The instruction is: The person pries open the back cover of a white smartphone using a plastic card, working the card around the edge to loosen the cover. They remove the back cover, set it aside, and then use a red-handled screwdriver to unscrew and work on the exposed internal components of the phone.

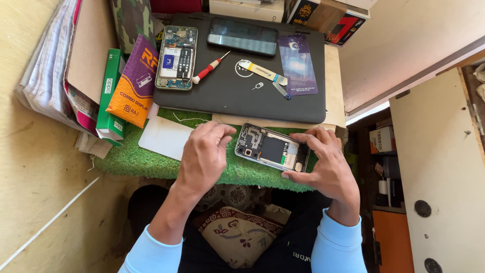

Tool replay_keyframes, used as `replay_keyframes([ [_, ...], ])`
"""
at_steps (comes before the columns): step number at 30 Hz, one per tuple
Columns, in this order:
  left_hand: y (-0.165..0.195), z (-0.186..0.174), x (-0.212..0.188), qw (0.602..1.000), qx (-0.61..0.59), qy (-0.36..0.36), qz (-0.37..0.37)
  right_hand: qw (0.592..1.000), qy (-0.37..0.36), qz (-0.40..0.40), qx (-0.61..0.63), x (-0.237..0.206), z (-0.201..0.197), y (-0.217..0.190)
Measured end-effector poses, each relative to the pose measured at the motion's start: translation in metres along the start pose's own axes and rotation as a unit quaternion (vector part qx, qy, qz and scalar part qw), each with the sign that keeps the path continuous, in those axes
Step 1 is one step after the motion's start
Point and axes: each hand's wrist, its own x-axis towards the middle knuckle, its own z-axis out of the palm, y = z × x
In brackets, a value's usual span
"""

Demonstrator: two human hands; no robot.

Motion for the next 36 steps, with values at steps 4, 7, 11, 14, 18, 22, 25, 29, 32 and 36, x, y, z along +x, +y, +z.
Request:
replay_keyframes([
  [4, -0.004, -0.003, -0.001, 0.999, 0.045, -0.019, -0.001, 1.0, -0.009, 0.001, 0.001, 0.001, -0.001, 0.0],
  [7, -0.004, -0.002, -0.001, 0.999, 0.042, -0.025, 0.004, 1.0, -0.008, 0.003, 0.002, 0.001, -0.001, -0.001],
  [11, 0.0, 0.001, 0.0, 1.0, 0.023, -0.017, -0.012, 1.0, -0.011, 0.002, -0.004, 0.001, 0.0, -0.001],
  [14, 0.002, 0.009, -0.001, 0.998, 0.05, -0.017, -0.017, 1.0, -0.007, -0.005, -0.012, 0.0, 0.0, 0.001],
  [18, -0.002, 0.017, -0.003, 0.996, 0.065, -0.032, -0.045, 1.0, -0.009, -0.002, -0.01, 0.0, 0.003, 0.005],
  [22, -0.008, 0.023, -0.004, 0.995, 0.1, -0.014, -0.016, 1.0, -0.005, -0.006, 0.001, 0.0, 0.004, 0.008],
  [25, -0.008, 0.026, -0.005, 0.989, 0.148, -0.006, -0.003, 1.0, 0.002, -0.008, 0.005, 0.0, 0.005, 0.009],
  [29, -0.006, 0.026, -0.005, 0.978, 0.209, 0.005, 0.006, 1.0, -0.003, 0.001, 0.011, 0.0, 0.004, 0.008],
  [32, -0.006, 0.026, -0.005, 0.97, 0.242, 0.007, 0.011, 1.0, -0.003, 0.0, 0.012, 0.001, 0.004, 0.008],
  [36, -0.007, 0.025, -0.004, 0.968, 0.247, 0.028, 0.024, 1.0, -0.001, -0.002, 0.011, 0.001, 0.005, 0.009],
])
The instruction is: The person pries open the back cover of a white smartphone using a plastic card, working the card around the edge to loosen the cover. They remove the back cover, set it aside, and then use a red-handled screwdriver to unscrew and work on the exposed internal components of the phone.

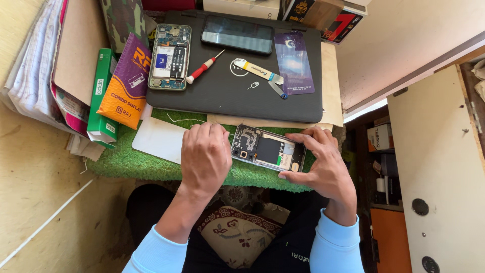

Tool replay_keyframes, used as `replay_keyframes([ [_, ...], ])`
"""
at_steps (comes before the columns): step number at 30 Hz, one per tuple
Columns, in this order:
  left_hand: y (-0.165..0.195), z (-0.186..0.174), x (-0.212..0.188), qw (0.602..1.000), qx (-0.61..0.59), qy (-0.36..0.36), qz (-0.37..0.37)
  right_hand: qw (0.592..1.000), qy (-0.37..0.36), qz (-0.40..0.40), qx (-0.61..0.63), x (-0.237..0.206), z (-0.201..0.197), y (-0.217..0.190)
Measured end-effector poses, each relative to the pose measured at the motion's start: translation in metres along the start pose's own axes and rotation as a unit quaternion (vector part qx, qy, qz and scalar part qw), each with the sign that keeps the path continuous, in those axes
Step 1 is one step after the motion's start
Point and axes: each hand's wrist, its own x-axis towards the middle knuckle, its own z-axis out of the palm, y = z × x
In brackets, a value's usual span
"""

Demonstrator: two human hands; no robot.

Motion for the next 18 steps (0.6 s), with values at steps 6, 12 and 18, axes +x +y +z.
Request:
replay_keyframes([
  [6, -0.001, -0.008, 0.004, 0.998, 0.015, 0.064, 0.004, 1.0, -0.008, 0.004, 0.012, 0.001, -0.001, 0.001],
  [12, -0.008, -0.017, 0.006, 0.995, 0.001, 0.101, 0.002, 0.999, -0.023, 0.012, 0.02, 0.002, -0.002, 0.002],
  [18, -0.016, -0.029, 0.019, 0.991, 0.028, 0.126, -0.024, 1.0, -0.012, 0.006, 0.025, 0.002, -0.002, 0.001],
])
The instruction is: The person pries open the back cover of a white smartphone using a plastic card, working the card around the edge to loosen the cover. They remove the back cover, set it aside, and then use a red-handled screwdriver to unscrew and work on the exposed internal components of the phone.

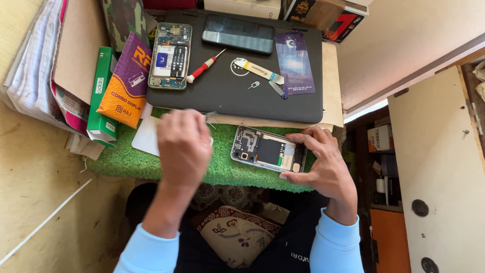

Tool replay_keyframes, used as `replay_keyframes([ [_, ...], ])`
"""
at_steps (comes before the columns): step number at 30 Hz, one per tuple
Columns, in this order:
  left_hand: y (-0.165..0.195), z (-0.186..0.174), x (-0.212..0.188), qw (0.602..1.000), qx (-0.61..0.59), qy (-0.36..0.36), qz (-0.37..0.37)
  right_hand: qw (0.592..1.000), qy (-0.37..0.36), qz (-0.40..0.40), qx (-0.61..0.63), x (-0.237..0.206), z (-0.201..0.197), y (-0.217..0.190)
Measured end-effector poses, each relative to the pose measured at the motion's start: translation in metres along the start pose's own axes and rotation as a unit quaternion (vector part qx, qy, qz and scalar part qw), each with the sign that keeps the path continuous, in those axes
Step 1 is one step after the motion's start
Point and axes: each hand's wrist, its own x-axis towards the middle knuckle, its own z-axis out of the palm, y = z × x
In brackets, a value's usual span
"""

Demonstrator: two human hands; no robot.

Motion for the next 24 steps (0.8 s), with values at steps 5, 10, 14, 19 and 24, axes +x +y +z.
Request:
replay_keyframes([
  [5, -0.02, -0.029, 0.005, 0.993, -0.108, -0.023, -0.031, 1.0, -0.009, -0.01, -0.003, 0.001, -0.002, -0.002],
  [10, -0.011, -0.024, 0.002, 0.982, -0.181, -0.017, -0.045, 1.0, -0.003, -0.013, 0.005, 0.0, -0.002, -0.003],
  [14, -0.02, -0.024, 0.006, 0.976, -0.207, -0.013, -0.074, 1.0, 0.013, -0.027, -0.008, -0.002, -0.001, -0.004],
  [19, -0.025, -0.025, 0.007, 0.93, -0.329, -0.04, -0.162, 0.992, 0.055, -0.103, -0.039, 0.0, 0.006, -0.003],
  [24, -0.03, -0.036, 0.007, 0.89, -0.375, -0.063, -0.252, 0.987, 0.086, -0.132, -0.039, -0.001, 0.008, -0.009],
])
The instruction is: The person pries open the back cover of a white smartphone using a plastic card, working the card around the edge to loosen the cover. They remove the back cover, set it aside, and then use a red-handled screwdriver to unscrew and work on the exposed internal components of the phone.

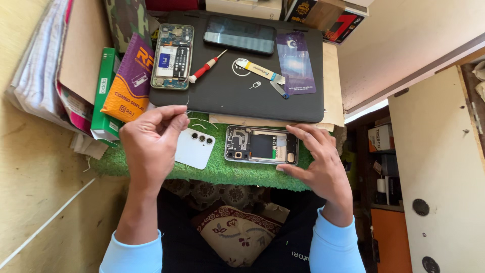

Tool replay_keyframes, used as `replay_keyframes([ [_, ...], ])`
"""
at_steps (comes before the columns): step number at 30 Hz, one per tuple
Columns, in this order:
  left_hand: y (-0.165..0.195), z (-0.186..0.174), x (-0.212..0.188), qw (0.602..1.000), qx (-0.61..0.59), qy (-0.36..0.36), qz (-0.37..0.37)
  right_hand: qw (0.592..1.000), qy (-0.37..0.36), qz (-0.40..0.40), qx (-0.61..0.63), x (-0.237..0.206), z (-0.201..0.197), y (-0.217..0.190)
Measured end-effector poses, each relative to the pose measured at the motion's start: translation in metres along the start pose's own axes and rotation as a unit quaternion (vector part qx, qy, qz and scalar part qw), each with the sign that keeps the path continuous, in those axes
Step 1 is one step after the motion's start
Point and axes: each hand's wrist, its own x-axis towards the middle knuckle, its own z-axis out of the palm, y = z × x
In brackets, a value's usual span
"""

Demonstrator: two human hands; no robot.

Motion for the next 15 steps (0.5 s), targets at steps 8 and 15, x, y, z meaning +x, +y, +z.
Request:
replay_keyframes([
  [8, 0.007, -0.036, 0.0, 0.982, 0.108, 0.094, 0.121, 0.995, -0.044, -0.087, 0.01, 0.021, 0.053, -0.077],
  [15, 0.006, -0.051, -0.001, 0.987, 0.048, 0.133, 0.075, 0.992, -0.075, -0.099, -0.019, 0.063, 0.091, -0.119],
])
